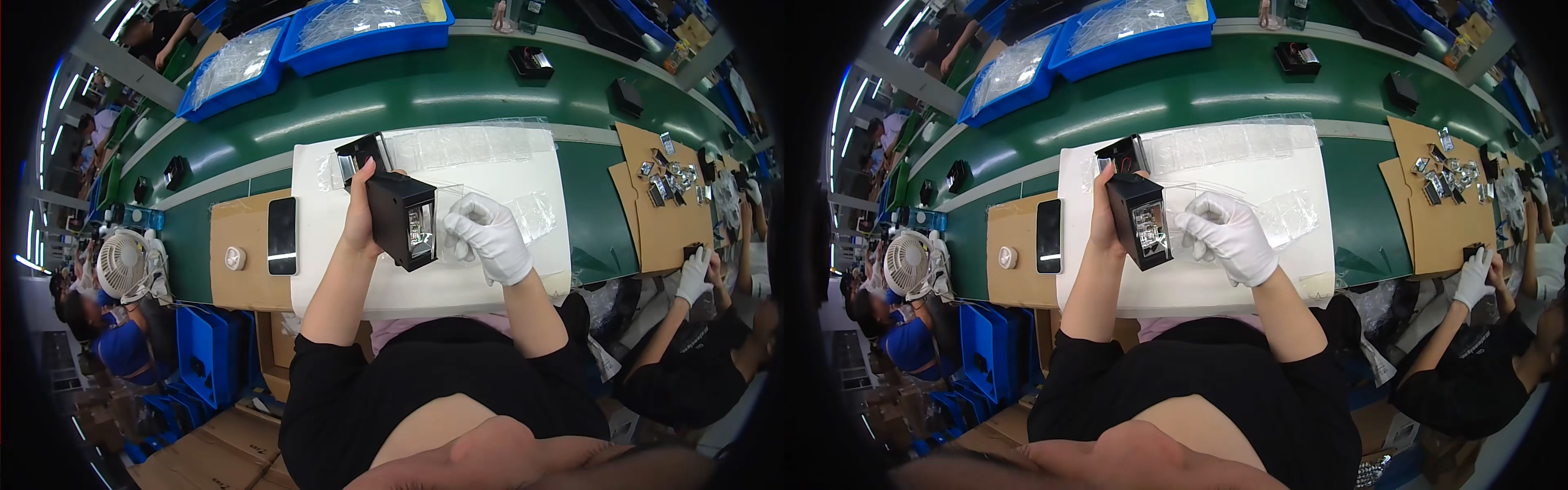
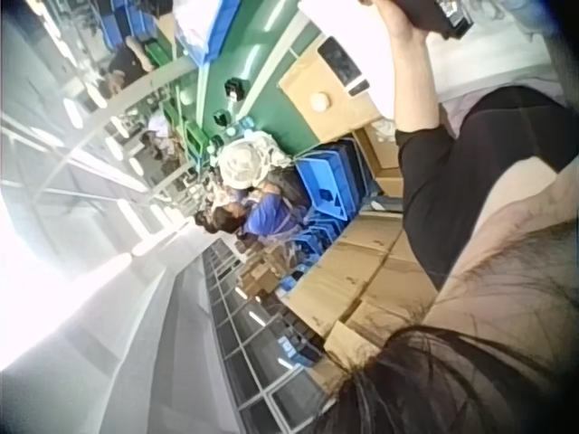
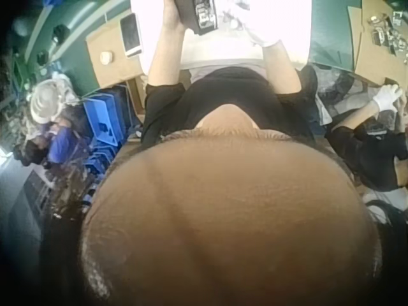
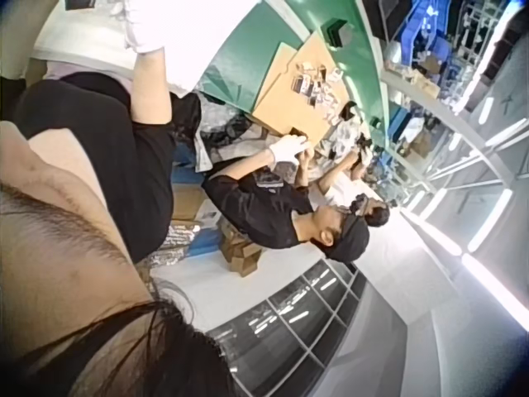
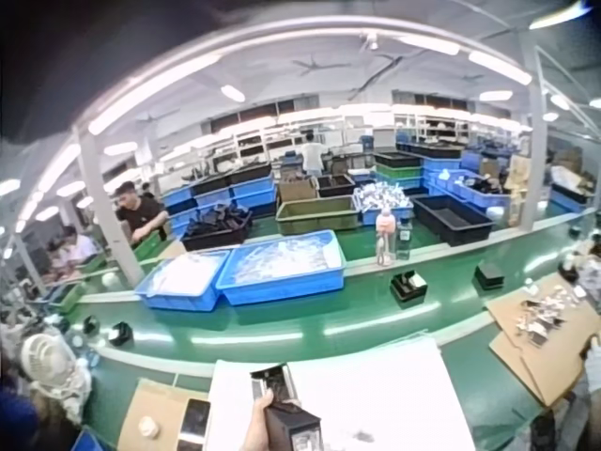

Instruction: The person removes transparent plastic covers from sheets and attaches them onto black electronic casings by hand, assembling each unit sequentially at the workstation.

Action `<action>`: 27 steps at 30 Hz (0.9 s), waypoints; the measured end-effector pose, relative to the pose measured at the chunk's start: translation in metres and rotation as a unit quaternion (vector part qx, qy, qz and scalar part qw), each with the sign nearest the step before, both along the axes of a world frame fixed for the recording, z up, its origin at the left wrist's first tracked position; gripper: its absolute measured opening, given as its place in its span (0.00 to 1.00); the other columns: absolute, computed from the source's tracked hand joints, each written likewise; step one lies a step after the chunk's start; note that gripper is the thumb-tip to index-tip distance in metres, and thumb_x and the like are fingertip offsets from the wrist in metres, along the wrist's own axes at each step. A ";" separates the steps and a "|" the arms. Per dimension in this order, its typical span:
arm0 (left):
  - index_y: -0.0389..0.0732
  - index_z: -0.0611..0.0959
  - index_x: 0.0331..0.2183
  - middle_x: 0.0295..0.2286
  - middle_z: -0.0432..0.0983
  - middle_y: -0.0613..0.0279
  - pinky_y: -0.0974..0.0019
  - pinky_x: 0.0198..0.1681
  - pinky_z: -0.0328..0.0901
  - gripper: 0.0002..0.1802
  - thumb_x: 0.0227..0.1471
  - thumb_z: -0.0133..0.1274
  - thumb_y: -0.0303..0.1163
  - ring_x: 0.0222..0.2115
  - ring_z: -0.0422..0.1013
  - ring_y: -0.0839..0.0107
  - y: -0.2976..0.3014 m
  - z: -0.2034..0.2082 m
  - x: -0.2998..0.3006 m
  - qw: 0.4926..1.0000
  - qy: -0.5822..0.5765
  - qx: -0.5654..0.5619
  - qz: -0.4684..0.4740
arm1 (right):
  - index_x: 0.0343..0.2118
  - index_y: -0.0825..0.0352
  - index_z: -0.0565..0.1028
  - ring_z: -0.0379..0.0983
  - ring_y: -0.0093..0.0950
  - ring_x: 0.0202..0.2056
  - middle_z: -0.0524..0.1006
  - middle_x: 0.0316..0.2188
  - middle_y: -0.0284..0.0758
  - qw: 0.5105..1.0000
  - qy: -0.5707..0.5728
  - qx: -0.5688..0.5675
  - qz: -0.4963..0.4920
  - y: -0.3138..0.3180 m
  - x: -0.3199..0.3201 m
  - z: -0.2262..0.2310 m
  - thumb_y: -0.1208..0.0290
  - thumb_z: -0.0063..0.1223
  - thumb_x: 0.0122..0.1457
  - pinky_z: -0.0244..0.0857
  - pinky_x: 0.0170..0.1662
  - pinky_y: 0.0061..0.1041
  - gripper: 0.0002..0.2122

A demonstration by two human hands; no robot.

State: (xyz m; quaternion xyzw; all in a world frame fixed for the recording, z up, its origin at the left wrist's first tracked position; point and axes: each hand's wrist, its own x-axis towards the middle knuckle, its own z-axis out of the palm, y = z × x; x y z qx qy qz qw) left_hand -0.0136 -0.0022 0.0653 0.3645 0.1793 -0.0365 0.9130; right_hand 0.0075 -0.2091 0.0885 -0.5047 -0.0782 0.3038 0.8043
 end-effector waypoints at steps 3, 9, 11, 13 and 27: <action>0.41 0.81 0.37 0.27 0.78 0.61 0.70 0.27 0.65 0.31 0.57 0.46 0.63 0.24 0.72 0.72 -0.003 -0.001 -0.001 1.000 0.020 0.014 0.002 | 0.29 0.64 0.76 0.66 0.13 0.13 0.77 0.17 0.31 1.000 0.003 -0.011 0.004 -0.002 -0.001 -0.002 0.75 0.59 0.63 0.53 0.16 0.10 0.05; 0.39 0.80 0.37 0.30 0.78 0.59 0.71 0.35 0.65 0.32 0.59 0.46 0.62 0.29 0.72 0.70 -0.021 0.019 0.006 0.991 0.078 0.109 -0.002 | 0.31 0.65 0.77 0.68 0.15 0.16 0.77 0.19 0.31 0.997 -0.044 -0.067 0.023 -0.011 -0.003 -0.001 0.70 0.56 0.65 0.58 0.20 0.14 0.06; 0.38 0.80 0.37 0.31 0.77 0.59 0.71 0.36 0.65 0.32 0.59 0.46 0.62 0.30 0.72 0.70 -0.030 0.031 0.017 0.970 0.125 0.208 0.014 | 0.32 0.66 0.77 0.70 0.18 0.19 0.78 0.22 0.32 0.989 -0.093 -0.112 0.038 -0.017 -0.001 0.000 0.68 0.54 0.66 0.63 0.23 0.18 0.08; 0.36 0.80 0.37 0.31 0.77 0.59 0.71 0.39 0.65 0.30 0.62 0.47 0.58 0.32 0.72 0.69 -0.022 0.035 0.038 0.956 0.092 0.273 -0.059 | 0.33 0.67 0.77 0.71 0.20 0.21 0.78 0.23 0.33 0.974 -0.159 -0.164 -0.006 -0.022 0.004 -0.006 0.68 0.53 0.66 0.64 0.25 0.19 0.08; 0.39 0.74 0.46 0.47 0.69 0.50 0.60 0.51 0.65 0.21 0.54 0.59 0.38 0.44 0.69 0.54 -0.040 0.011 0.027 0.538 -0.192 0.794 -0.209 | 0.34 0.67 0.76 0.72 0.34 0.28 0.74 0.27 0.38 0.639 -0.458 -0.617 -0.035 -0.056 -0.011 -0.068 0.64 0.55 0.60 0.68 0.38 0.30 0.10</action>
